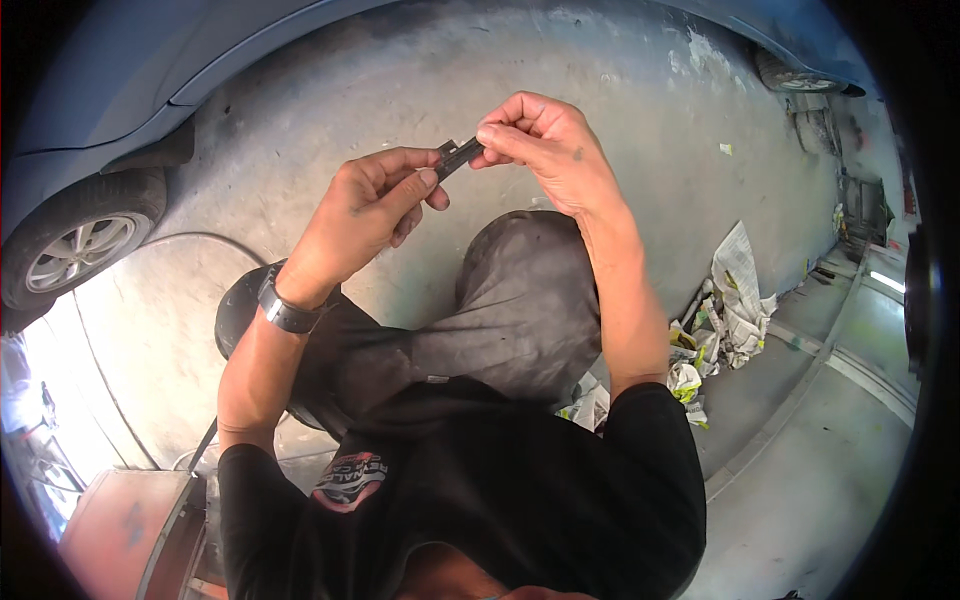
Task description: The person handles and fits small plastic and rubber components onto a vehicle body panel and windshield wipers by hand while crouching on the floor.
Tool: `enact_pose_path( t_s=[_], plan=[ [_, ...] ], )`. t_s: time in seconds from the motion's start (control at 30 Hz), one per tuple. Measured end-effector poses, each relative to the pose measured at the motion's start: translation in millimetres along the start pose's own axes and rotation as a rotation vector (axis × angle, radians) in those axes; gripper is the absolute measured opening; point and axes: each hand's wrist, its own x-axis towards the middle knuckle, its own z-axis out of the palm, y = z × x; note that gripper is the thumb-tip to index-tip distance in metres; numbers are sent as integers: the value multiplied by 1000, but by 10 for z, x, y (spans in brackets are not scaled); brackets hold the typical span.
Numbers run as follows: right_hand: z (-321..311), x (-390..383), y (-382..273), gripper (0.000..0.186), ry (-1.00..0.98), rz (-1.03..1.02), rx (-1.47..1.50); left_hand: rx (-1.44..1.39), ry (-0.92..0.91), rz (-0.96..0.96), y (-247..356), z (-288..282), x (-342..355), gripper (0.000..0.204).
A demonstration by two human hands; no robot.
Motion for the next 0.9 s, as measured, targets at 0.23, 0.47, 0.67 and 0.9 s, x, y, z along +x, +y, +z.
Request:
enact_pose_path(
  t_s=[0.23,0.47,0.67,0.9],
  plan=[
    [-54,12,-20,18,-33,80,100,45,-20,45,-59,-9,6,29],
    [-29,8,-32,20,-31,62,58,-1,-40,20,-49,-74,-9,29],
    [-79,-8,-35,18,12,24,-18,-27,-52,2,-69,-112,-29,28],
    [-119,-37,-11,16,-30,1,-39,-55,-107,-105,-47,-136,-4,26]
  ],
)
